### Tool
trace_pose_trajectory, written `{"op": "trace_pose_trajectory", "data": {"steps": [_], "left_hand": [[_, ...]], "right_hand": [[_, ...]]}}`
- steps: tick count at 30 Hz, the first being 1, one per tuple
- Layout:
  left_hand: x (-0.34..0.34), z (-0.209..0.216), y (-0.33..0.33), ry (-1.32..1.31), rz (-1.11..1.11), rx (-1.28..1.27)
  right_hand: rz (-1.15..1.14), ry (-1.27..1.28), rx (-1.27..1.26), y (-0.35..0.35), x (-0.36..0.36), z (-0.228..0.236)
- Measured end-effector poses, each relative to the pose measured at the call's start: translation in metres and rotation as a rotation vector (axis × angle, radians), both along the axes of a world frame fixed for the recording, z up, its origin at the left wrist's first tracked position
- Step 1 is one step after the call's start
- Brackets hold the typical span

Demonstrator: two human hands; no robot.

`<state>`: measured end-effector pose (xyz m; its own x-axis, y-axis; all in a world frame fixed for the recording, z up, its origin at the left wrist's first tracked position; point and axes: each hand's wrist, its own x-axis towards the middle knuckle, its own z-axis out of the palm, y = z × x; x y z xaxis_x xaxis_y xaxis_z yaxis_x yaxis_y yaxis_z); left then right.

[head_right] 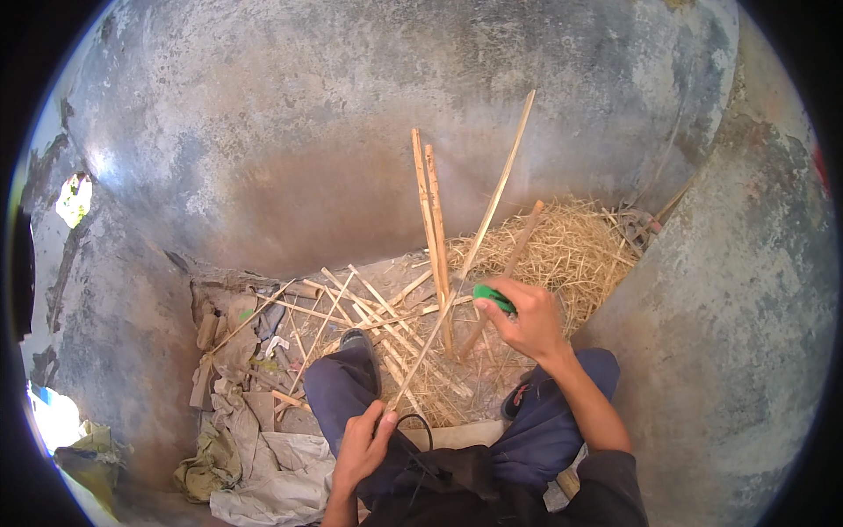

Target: The person is sitting on a floor and uses a small green scraper to peel strips from a length of wood held in their hands, repeating the scraping motion along the surface of the wood.

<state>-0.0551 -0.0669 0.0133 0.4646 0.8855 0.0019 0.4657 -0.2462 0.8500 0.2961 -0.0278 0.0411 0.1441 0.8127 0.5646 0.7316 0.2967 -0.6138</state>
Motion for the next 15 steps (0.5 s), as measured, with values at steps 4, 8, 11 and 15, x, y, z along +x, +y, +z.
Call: {"op": "trace_pose_trajectory", "data": {"steps": [4, 8, 11, 15], "left_hand": [[0.002, -0.004, 0.002, 0.072, 0.041, 0.072], [0.006, -0.009, 0.001, 0.138, 0.042, 0.122], [0.007, -0.008, 0.007, 0.119, 0.017, 0.214], [0.026, 0.020, 0.016, 0.028, 0.079, 0.495]], "right_hand": [[0.146, 0.207, -0.163, -0.005, -0.020, -0.011], [0.203, 0.520, -0.273, -0.003, -0.043, -0.033], [0.247, 0.578, -0.306, -0.003, -0.047, -0.026], [0.305, 0.718, -0.329, -0.007, -0.053, -0.028]]}}
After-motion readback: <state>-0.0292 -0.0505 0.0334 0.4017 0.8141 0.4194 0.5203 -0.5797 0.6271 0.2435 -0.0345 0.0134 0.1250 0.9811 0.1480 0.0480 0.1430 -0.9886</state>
